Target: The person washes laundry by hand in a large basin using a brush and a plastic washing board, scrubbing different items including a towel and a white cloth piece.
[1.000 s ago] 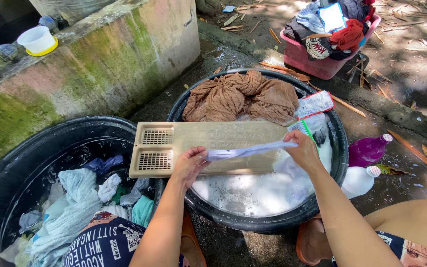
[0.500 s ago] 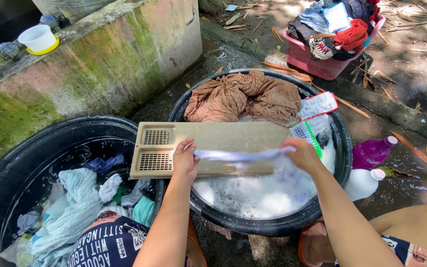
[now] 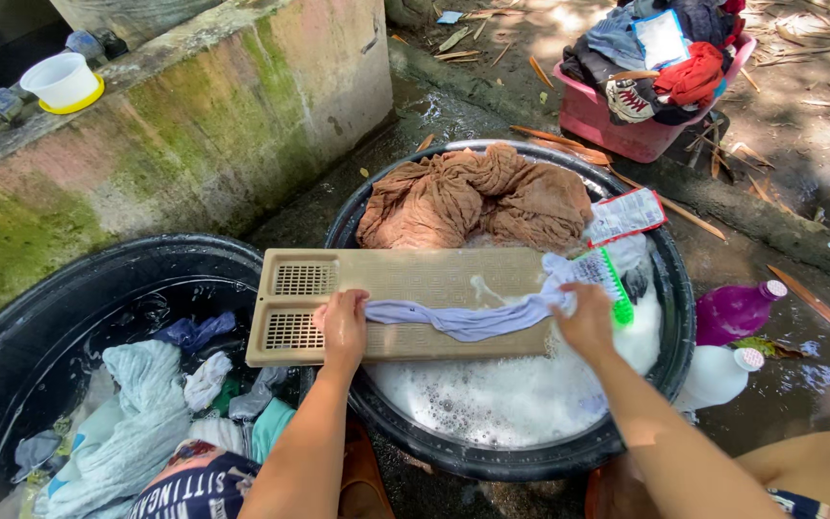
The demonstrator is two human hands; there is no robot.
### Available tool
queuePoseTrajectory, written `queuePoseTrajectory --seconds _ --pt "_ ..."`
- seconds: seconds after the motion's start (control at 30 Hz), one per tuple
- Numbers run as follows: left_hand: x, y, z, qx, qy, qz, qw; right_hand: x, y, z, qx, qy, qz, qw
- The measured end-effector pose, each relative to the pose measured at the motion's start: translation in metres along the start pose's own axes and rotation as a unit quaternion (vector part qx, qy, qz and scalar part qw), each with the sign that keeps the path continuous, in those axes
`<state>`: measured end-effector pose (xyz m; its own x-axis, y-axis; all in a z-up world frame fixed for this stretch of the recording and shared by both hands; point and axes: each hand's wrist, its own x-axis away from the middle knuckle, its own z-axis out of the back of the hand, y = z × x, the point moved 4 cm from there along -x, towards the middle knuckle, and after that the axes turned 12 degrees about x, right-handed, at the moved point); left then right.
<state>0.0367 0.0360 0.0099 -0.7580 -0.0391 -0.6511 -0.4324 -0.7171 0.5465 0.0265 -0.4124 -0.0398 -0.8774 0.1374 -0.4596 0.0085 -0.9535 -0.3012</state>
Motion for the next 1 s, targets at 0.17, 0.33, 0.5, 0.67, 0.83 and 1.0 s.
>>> queuePoseTrajectory --seconds 0.17,0.33,0.5,0.67,0.83,1.0 --pt "0.017 -0.004 0.012 0.136 -0.031 0.122 0.983 -0.042 0.097 -0.007 0.256 0.130 -0.103 0.953" --pt "0.054 0.041 0.036 0.175 -0.048 0.226 0.957 -0.024 0.086 -0.015 0.184 -0.092 -0.207 0.956" --pt "0.044 0.069 0.046 0.077 -0.130 0.257 0.955 -0.009 0.041 -0.008 0.135 0.022 -0.060 0.989" --pt "0.044 0.106 0.035 -0.108 -0.109 0.106 0.982 -0.006 0.026 0.009 0.102 -0.041 -0.045 0.993" --pt "0.050 0.064 0.021 0.331 -0.037 0.504 0.797 -0.006 -0.053 0.020 0.044 -0.112 -0.204 0.972" --pt "0.048 0.041 0.052 -0.052 -0.049 0.326 0.943 0.076 -0.258 0.016 -0.108 -0.277 0.036 0.954"
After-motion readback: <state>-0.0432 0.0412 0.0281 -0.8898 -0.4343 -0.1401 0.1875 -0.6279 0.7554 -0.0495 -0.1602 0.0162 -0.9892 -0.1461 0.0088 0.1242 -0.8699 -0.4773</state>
